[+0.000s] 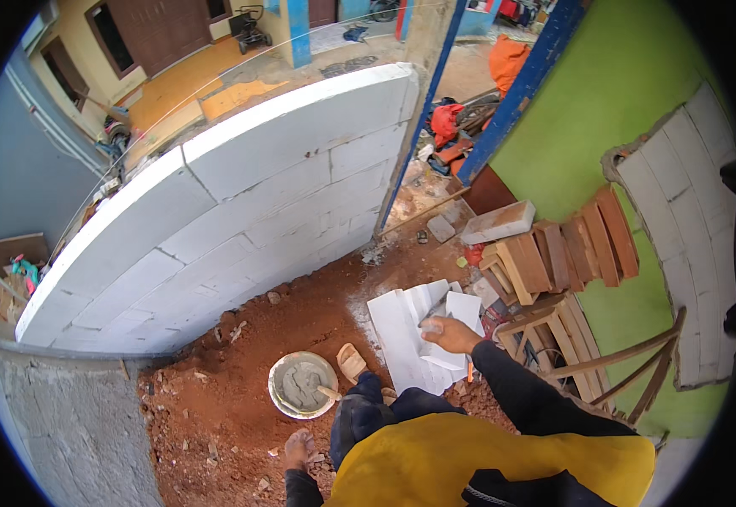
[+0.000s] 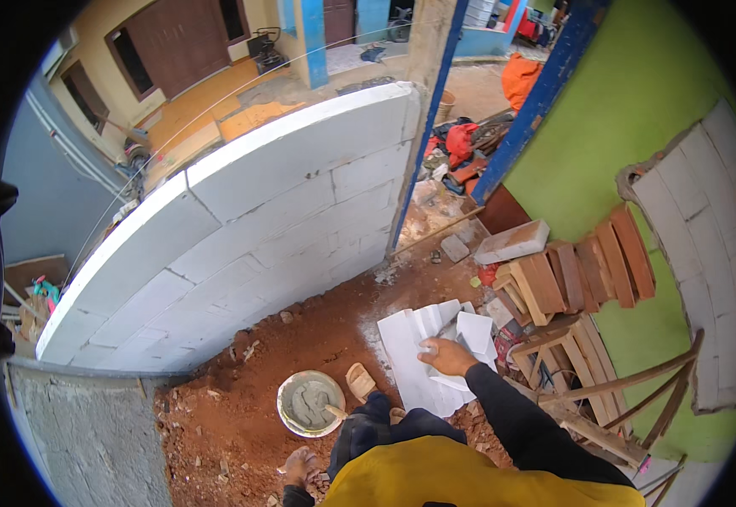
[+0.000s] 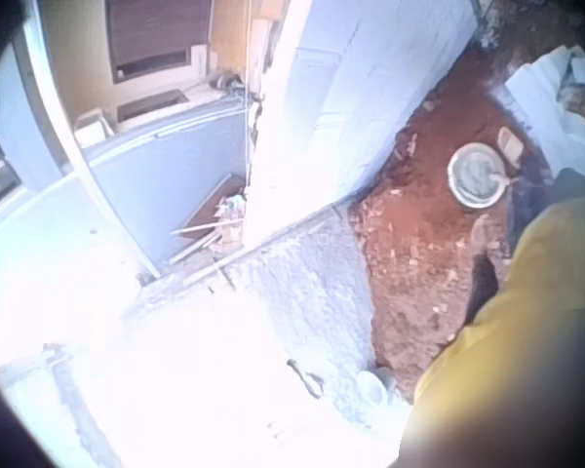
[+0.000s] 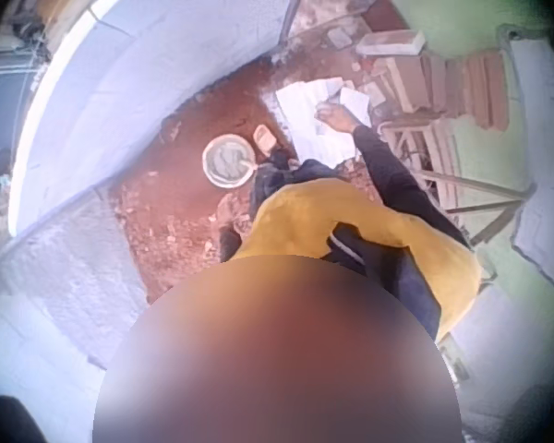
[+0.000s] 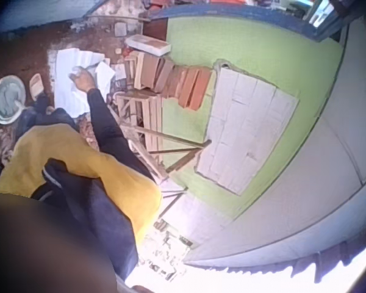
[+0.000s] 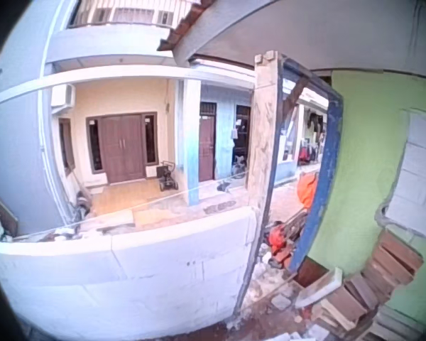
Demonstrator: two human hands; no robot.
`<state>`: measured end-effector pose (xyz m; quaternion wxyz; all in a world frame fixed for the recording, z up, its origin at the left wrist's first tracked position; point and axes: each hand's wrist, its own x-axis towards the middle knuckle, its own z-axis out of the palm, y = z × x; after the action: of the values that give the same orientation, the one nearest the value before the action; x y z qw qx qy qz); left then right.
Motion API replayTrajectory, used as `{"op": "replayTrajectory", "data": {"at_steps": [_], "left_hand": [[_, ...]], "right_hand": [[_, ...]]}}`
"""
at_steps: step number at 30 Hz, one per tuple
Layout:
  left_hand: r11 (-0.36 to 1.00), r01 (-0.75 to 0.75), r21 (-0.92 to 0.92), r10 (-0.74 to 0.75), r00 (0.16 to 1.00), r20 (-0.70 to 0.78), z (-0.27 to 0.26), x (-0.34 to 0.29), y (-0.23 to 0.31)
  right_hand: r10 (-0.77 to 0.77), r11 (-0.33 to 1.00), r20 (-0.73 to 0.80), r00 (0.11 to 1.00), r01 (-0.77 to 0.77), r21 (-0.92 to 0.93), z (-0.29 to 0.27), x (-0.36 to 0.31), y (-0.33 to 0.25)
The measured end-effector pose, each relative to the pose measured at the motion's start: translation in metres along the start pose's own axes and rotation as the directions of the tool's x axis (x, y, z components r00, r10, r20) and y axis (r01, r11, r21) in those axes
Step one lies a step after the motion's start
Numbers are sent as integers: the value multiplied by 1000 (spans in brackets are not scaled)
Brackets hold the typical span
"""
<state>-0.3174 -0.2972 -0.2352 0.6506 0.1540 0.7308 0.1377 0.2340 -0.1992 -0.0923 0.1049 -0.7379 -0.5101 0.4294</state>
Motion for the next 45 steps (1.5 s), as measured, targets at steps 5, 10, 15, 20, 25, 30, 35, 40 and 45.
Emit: {"op": "replayTrajectory", "data": {"at_steps": [5, 10, 15, 20, 25, 30, 35, 40, 45], "left_hand": [[927, 40, 372, -143, 956, 254, 47, -40, 60], [477, -497, 725, 151, 859, 490, 73, -59, 60], [557, -495, 667, 191, 858, 477, 59, -83, 33], [602, -592, 536, 178, 753, 633, 56, -144, 48], [189, -703, 686, 177, 711, 680, 48, -212, 73], [355, -585, 729, 82, 796, 600, 52, -196, 74], [261, -598, 758, 219, 801, 557, 33, -170, 75], [621, -583, 525, 400, 811, 427, 8, -151, 92], [724, -408, 556, 289, 912, 292, -15, -136, 97]], "right_hand": [[120, 973, 216, 969, -158, 169, 80, -66, 57], [455, 728, 329, 828, -558, 398, 139, -154, 158], [708, 401, 255, 659, -672, 622, 148, -249, 229], [812, 227, 258, 523, -692, 686, 174, -309, 251], [733, 179, 340, 590, -649, 739, 212, -302, 241], [637, 410, 276, 720, -620, 669, 204, -256, 196], [604, 540, 127, 787, -521, 661, 158, -211, 169], [604, 494, 48, 795, -421, 761, 123, -167, 169], [546, 420, 45, 836, -321, 849, 152, -172, 173]]}}
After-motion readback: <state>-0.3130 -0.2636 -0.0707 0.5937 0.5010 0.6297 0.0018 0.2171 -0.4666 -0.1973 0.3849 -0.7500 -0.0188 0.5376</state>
